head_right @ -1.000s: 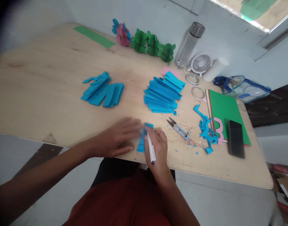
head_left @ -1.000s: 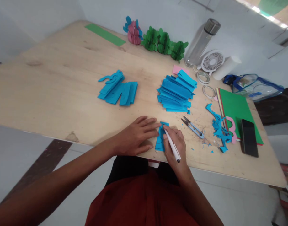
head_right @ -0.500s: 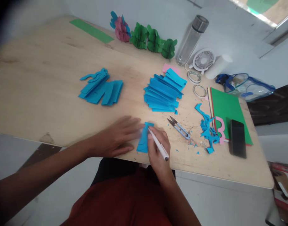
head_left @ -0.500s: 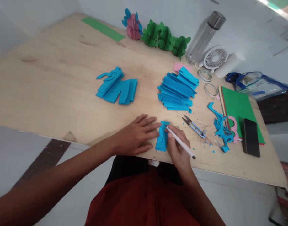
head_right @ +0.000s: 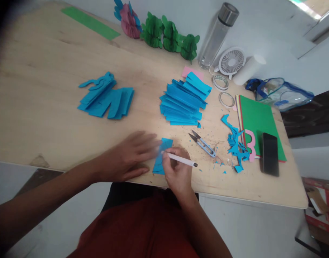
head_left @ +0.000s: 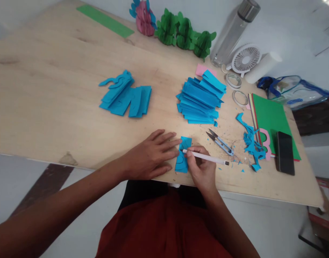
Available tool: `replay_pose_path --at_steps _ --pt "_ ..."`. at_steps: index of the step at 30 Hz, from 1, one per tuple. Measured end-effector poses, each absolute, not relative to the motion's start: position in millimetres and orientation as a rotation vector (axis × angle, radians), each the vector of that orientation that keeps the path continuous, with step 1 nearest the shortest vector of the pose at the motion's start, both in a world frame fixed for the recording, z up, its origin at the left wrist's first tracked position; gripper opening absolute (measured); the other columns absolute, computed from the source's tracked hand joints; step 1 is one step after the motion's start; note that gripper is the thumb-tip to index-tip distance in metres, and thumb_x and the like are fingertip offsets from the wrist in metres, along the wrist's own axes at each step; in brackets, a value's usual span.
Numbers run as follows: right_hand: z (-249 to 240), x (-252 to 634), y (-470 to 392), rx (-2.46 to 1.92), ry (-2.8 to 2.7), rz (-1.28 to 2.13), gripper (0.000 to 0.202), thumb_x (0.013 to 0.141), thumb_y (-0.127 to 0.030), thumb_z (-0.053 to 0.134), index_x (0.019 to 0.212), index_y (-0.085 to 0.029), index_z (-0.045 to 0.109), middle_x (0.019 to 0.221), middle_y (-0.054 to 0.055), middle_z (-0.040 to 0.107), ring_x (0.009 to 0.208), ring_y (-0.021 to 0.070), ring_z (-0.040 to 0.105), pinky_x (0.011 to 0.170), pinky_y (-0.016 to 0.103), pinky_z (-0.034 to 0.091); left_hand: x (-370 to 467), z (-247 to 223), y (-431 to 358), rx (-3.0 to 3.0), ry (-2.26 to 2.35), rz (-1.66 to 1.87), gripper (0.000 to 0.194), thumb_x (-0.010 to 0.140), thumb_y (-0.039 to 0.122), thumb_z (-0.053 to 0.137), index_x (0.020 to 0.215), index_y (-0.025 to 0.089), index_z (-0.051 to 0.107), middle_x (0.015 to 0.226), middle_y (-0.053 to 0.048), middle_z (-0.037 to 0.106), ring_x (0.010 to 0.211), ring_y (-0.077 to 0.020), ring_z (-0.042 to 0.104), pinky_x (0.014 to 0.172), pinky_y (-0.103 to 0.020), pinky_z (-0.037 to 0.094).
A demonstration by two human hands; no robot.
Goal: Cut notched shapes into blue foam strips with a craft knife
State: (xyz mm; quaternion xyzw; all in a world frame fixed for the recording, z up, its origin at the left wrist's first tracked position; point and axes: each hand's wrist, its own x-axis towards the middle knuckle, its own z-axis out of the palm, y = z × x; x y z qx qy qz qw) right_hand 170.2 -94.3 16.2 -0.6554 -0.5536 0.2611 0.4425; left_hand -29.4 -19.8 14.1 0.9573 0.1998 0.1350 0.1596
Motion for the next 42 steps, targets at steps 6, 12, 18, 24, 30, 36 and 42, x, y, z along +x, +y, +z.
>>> replay_pose_path --at_steps 6,12,18,24,30,36,42 --pt "15.8 170.3 -94.8 -1.616 -1.42 0.627 0.011 0.091 -0.031 0.058 0.089 -0.023 0.065 0.083 0.003 0.07 0.082 0.0196 0.067 0.077 0.037 0.054 -29.4 12.3 -19.7 2.732 0.573 0.399 0.041 0.093 0.039 0.054 0.13 0.022 0.057 0.154 -0.009 0.045 0.144 -0.0338 0.034 0.119 -0.054 0.024" --pt "18.7 169.4 -93.0 -1.619 -1.45 0.602 0.011 0.09 -0.029 0.058 0.084 -0.022 0.065 0.081 0.003 0.071 0.081 0.0205 0.066 0.078 0.038 0.052 -30.0 11.0 -20.2 2.735 0.561 0.413 0.042 0.094 0.039 0.053 0.131 0.021 0.056 0.154 -0.01 0.045 0.145 -0.0339 0.033 0.119 -0.054 0.024" --pt "18.1 169.8 -93.6 -1.631 -1.459 0.586 0.012 0.09 -0.029 0.057 0.084 -0.023 0.065 0.081 0.003 0.07 0.08 0.0204 0.065 0.076 0.038 0.051 -29.7 10.9 -20.1 2.738 0.564 0.416 0.042 0.094 0.039 0.054 0.132 0.021 0.056 0.154 -0.01 0.045 0.145 -0.034 0.034 0.119 -0.053 0.024" --pt "15.7 170.8 -95.5 -1.618 -1.449 0.565 0.01 0.09 -0.028 0.057 0.087 -0.022 0.064 0.083 0.004 0.07 0.081 0.0205 0.066 0.076 0.037 0.053 -30.4 10.4 -19.2 2.75 0.545 0.424 0.042 0.095 0.04 0.052 0.132 0.021 0.055 0.153 -0.01 0.046 0.144 -0.034 0.034 0.118 -0.053 0.024" --pt "15.9 169.3 -96.3 -1.614 -1.472 0.535 0.01 0.091 -0.028 0.056 0.087 -0.023 0.064 0.083 0.003 0.07 0.081 0.0205 0.066 0.076 0.037 0.053 -29.9 10.6 -19.7 2.741 0.565 0.429 0.042 0.094 0.039 0.053 0.131 0.021 0.056 0.153 -0.01 0.045 0.144 -0.034 0.034 0.118 -0.054 0.024" --pt "17.8 166.8 -94.0 -1.605 -1.535 0.468 0.012 0.092 -0.028 0.056 0.085 -0.023 0.064 0.083 0.002 0.071 0.081 0.0201 0.067 0.077 0.038 0.051 -30.4 8.8 -18.4 2.755 0.534 0.438 0.046 0.095 0.04 0.051 0.136 0.021 0.052 0.154 -0.01 0.045 0.144 -0.0338 0.035 0.118 -0.054 0.024" --pt "19.0 166.9 -93.6 -1.604 -1.548 0.453 0.012 0.091 -0.027 0.055 0.085 -0.023 0.064 0.082 0.002 0.071 0.079 0.0198 0.067 0.077 0.039 0.05 -29.6 10.4 -20.1 2.745 0.564 0.429 0.045 0.095 0.04 0.052 0.136 0.02 0.052 0.155 -0.01 0.044 0.145 -0.0337 0.033 0.118 -0.054 0.023"
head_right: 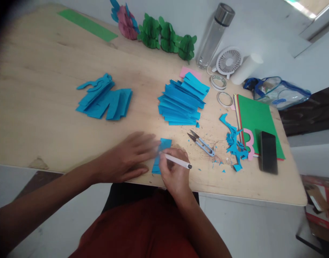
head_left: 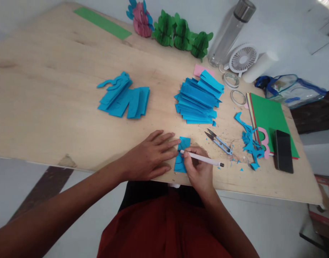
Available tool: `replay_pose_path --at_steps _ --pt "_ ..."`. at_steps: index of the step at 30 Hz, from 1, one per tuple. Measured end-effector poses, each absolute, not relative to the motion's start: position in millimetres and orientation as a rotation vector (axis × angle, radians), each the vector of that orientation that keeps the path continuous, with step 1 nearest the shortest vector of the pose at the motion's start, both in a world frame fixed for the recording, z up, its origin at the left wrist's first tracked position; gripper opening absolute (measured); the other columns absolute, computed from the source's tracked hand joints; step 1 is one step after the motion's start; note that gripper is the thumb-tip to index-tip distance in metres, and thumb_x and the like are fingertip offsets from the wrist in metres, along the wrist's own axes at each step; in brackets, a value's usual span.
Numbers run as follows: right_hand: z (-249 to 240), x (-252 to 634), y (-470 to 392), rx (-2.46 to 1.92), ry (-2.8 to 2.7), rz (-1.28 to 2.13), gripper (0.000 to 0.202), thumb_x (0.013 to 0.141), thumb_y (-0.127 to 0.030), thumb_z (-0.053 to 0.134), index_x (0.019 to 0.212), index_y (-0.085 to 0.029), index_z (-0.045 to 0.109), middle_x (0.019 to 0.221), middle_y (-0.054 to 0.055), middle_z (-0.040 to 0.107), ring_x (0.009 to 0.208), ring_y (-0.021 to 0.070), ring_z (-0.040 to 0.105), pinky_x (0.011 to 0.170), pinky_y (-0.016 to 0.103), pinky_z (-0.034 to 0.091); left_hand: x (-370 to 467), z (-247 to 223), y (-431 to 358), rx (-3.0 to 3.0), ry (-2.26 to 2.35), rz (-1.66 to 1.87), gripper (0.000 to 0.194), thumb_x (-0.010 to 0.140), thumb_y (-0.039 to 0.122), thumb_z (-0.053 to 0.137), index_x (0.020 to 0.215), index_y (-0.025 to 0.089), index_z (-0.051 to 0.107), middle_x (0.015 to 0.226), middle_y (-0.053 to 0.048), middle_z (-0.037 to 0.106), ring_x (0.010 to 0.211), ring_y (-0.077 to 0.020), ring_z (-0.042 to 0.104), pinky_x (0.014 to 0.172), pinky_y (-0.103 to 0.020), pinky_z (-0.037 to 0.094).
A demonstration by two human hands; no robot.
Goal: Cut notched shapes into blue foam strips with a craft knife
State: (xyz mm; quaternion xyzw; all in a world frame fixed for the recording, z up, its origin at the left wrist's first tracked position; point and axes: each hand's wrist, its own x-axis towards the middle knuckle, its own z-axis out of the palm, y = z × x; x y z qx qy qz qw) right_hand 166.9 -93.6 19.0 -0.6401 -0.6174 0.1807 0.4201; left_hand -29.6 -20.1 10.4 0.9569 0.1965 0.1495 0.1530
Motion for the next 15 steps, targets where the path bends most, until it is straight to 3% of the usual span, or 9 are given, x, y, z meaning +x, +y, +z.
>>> replay_pose_path --at_steps 15 --pt "11.8 170.9 -97.1 -1.645 -1.41 0.506 0.009 0.089 -0.027 0.057 0.086 -0.022 0.064 0.084 0.005 0.07 0.082 0.0214 0.065 0.075 0.037 0.054 -29.6 14.0 -18.9 2.74 0.547 0.408 0.041 0.094 0.038 0.053 0.131 0.021 0.056 0.152 -0.011 0.047 0.144 -0.0336 0.035 0.118 -0.053 0.026"
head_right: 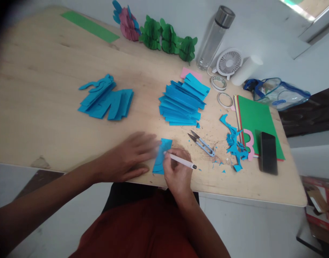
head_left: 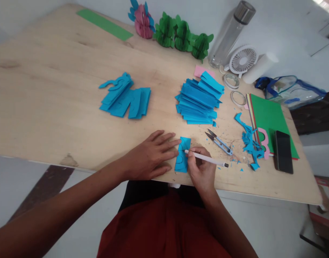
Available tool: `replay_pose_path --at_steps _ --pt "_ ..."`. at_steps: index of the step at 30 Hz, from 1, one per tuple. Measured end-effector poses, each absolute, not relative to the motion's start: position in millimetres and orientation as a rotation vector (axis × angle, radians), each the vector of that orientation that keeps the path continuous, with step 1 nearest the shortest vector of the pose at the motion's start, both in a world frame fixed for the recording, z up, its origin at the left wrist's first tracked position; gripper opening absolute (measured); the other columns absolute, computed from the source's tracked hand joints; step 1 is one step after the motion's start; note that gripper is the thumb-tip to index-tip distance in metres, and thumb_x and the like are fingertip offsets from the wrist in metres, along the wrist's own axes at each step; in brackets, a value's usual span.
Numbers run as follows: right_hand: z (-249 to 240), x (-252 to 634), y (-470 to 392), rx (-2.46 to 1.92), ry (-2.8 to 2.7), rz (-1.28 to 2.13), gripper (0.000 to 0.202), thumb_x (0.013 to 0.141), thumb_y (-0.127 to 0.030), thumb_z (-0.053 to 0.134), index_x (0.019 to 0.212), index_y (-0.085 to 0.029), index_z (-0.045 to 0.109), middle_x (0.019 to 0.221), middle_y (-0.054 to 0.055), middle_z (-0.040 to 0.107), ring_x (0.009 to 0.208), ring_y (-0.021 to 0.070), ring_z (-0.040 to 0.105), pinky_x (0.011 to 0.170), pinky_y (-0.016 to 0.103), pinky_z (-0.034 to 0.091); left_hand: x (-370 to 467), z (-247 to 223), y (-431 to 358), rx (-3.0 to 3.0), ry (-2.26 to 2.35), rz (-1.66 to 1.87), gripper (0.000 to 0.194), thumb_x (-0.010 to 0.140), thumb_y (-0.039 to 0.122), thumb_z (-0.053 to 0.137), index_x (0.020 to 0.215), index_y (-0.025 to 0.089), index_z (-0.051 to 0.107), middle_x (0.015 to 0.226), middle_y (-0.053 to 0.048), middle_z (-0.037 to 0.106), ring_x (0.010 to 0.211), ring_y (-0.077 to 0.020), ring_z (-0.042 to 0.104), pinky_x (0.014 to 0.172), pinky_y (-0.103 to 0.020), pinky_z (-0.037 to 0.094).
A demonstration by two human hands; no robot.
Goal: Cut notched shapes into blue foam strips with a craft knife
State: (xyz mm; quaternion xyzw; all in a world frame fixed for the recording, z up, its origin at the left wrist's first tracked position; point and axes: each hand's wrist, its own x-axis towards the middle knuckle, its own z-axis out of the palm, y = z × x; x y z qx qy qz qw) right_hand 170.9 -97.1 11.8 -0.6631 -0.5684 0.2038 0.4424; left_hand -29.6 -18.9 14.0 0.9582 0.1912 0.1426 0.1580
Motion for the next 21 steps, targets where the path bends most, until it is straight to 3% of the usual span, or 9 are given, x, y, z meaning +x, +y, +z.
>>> replay_pose_path --at_steps 21 --pt "10.2 171.7 -95.6 -1.636 -1.44 0.472 0.013 0.092 -0.031 0.056 0.09 -0.022 0.065 0.088 0.005 0.071 0.085 0.0215 0.066 0.081 0.041 0.053 -29.2 12.2 -20.3 2.755 0.562 0.423 0.04 0.094 0.038 0.052 0.13 0.022 0.057 0.152 -0.01 0.048 0.143 -0.0324 0.036 0.118 -0.052 0.025"
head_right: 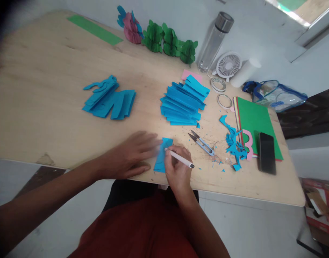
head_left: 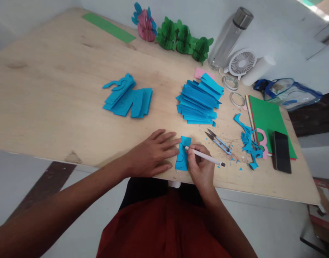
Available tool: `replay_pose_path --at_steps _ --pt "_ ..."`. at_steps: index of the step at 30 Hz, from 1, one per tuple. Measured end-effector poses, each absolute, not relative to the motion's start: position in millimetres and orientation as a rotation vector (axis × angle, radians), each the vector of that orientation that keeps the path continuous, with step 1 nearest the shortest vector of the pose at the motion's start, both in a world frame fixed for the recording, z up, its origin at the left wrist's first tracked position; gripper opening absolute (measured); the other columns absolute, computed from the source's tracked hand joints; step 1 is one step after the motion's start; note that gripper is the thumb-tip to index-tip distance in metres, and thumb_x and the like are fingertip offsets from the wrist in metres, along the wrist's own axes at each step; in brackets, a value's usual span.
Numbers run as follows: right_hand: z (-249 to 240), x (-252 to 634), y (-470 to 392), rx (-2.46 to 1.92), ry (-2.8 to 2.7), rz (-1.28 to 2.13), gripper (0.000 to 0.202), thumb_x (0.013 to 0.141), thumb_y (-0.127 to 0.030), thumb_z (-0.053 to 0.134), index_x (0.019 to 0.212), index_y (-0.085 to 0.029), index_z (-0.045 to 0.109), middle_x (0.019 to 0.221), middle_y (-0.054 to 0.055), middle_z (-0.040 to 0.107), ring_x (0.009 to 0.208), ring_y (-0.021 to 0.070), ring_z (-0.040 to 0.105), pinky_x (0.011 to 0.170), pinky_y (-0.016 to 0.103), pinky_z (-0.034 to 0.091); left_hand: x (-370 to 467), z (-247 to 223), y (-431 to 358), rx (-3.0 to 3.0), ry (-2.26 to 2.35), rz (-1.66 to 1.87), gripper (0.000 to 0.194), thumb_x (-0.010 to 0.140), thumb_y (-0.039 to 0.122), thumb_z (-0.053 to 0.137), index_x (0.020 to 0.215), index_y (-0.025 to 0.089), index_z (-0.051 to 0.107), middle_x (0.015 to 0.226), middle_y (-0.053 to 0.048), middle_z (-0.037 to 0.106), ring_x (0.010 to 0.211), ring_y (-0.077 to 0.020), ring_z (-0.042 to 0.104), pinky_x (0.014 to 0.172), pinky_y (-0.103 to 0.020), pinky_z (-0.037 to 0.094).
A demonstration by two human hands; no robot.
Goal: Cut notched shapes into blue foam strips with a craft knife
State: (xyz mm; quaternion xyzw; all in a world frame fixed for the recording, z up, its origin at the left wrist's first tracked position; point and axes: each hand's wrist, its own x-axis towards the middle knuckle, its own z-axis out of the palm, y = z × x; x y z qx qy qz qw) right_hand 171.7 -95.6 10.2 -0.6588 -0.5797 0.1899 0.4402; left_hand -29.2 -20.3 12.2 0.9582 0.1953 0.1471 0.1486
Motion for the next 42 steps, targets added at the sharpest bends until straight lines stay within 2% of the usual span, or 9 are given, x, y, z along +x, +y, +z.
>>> replay_pose_path --at_steps 5,11,22,30,42 --pt "9.2 171.7 -96.8 -1.642 -1.405 0.486 0.012 0.091 -0.03 0.056 0.088 -0.021 0.064 0.084 0.005 0.07 0.082 0.0211 0.066 0.075 0.038 0.054 -29.1 11.5 -20.3 2.761 0.562 0.445 0.041 0.092 0.038 0.054 0.13 0.023 0.057 0.15 -0.009 0.05 0.143 -0.0325 0.037 0.118 -0.052 0.024" --pt "10.6 170.4 -94.7 -1.642 -1.458 0.428 0.013 0.092 -0.03 0.055 0.09 -0.022 0.065 0.087 0.005 0.071 0.085 0.0214 0.066 0.082 0.041 0.053 -29.0 9.8 -20.6 2.765 0.566 0.46 0.042 0.092 0.039 0.055 0.131 0.023 0.056 0.149 -0.01 0.05 0.142 -0.0324 0.038 0.118 -0.052 0.023" --pt "14.6 163.9 -86.9 -1.634 -1.529 0.368 0.015 0.094 -0.031 0.054 0.093 -0.021 0.066 0.091 0.007 0.072 0.088 0.0226 0.067 0.084 0.043 0.052 -28.9 9.7 -21.0 2.765 0.565 0.473 0.044 0.091 0.035 0.056 0.134 0.023 0.055 0.149 -0.01 0.05 0.141 -0.032 0.039 0.118 -0.053 0.024" --pt "6.3 170.8 -93.7 -1.605 -1.404 0.492 0.016 0.094 -0.034 0.056 0.096 -0.022 0.065 0.091 0.006 0.071 0.086 0.0207 0.068 0.078 0.037 0.055 -29.0 11.2 -20.7 2.767 0.558 0.46 0.04 0.093 0.037 0.052 0.131 0.023 0.056 0.149 -0.009 0.051 0.141 -0.0317 0.039 0.117 -0.052 0.026" --pt "10.3 169.9 -93.9 -1.637 -1.448 0.462 0.015 0.093 -0.033 0.056 0.092 -0.022 0.066 0.088 0.005 0.072 0.086 0.0215 0.067 0.081 0.039 0.053 -29.0 9.3 -20.1 2.779 0.549 0.463 0.041 0.092 0.037 0.053 0.131 0.022 0.056 0.149 -0.01 0.051 0.141 -0.0329 0.039 0.117 -0.053 0.025"
